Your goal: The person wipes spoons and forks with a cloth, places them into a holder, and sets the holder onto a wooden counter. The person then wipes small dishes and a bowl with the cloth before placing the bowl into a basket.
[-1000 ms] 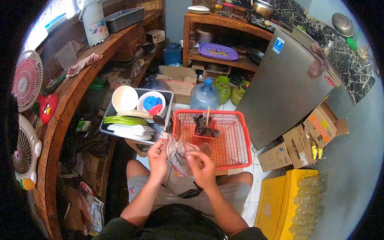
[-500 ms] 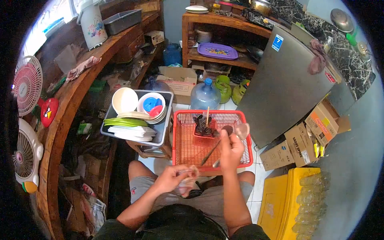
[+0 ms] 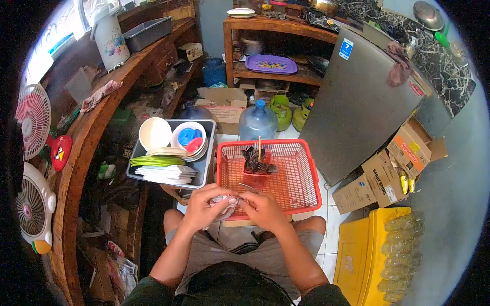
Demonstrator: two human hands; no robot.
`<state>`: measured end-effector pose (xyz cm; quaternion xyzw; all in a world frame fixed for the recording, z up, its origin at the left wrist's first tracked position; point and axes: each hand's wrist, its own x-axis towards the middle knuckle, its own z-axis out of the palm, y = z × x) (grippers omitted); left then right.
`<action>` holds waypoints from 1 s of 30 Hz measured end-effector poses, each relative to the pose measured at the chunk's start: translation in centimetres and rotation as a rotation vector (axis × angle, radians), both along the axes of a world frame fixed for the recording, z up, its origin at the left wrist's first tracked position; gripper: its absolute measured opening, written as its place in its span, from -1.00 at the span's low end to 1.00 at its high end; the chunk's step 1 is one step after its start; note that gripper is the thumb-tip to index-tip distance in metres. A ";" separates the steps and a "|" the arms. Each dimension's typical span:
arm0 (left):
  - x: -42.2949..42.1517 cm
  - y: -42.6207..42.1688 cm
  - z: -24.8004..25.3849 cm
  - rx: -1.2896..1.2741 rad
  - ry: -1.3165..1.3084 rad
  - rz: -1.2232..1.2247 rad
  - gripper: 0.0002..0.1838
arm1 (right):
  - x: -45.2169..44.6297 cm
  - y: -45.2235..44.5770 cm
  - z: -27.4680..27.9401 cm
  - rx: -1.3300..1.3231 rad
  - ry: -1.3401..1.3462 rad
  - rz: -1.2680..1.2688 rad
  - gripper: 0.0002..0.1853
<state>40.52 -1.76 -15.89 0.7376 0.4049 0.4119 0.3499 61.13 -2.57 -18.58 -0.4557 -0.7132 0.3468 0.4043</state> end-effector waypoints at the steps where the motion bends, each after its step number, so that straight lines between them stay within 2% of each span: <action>1: 0.1 -0.1 -0.1 -0.014 0.027 0.018 -0.80 | 0.1 0.0 0.0 -0.006 -0.044 0.016 -0.78; 2: 0.2 -0.1 -0.3 -0.030 0.053 0.035 -0.87 | 0.3 0.1 0.0 -0.007 -0.043 0.012 -0.78; 6: 0.2 0.5 -1.2 0.096 0.033 0.082 -0.87 | 2.0 1.1 1.4 0.010 -0.057 0.042 -0.69; 10: 0.1 2.6 -0.8 0.309 0.044 0.289 -0.88 | 5.3 4.4 2.7 0.052 0.032 -0.065 -0.53; 12: 0.4 4.4 -1.3 0.457 0.062 0.410 -0.87 | 6.4 6.5 3.6 0.286 0.018 -0.173 -0.43; 13: 0.6 5.2 -1.6 0.457 0.062 0.407 -0.87 | 6.5 7.4 3.6 0.286 0.018 -0.175 -0.43; 15: 1.1 6.6 -1.8 0.623 0.178 0.473 -0.86 | 6.3 9.5 3.3 0.378 0.001 -0.217 -0.39; 16: 1.4 7.1 -1.9 0.654 0.196 0.489 -0.84 | 6.5 10.5 3.0 0.462 -0.081 -0.199 -0.36; 19: 2.1 8.6 -2.9 0.732 0.240 0.491 -0.74 | 5.9 12.6 2.0 0.568 -0.206 -0.194 -0.36; 23: 3.0 9.5 -3.5 0.711 0.289 0.466 -0.75 | 5.7 13.8 -0.7 0.449 -0.348 -0.100 -0.36; 25: 3.2 9.7 -3.8 0.708 0.341 0.419 -0.76 | 5.8 14.2 -1.7 0.450 -0.346 -0.064 -0.37; 27: 3.5 9.9 -4.5 0.695 0.346 0.396 -0.75 | 5.9 14.1 -2.3 0.337 -0.329 -0.018 -0.38; 30: 4.2 10.1 -5.8 0.676 0.345 0.305 -0.74 | 6.1 14.7 -3.4 0.389 -0.339 0.010 -0.39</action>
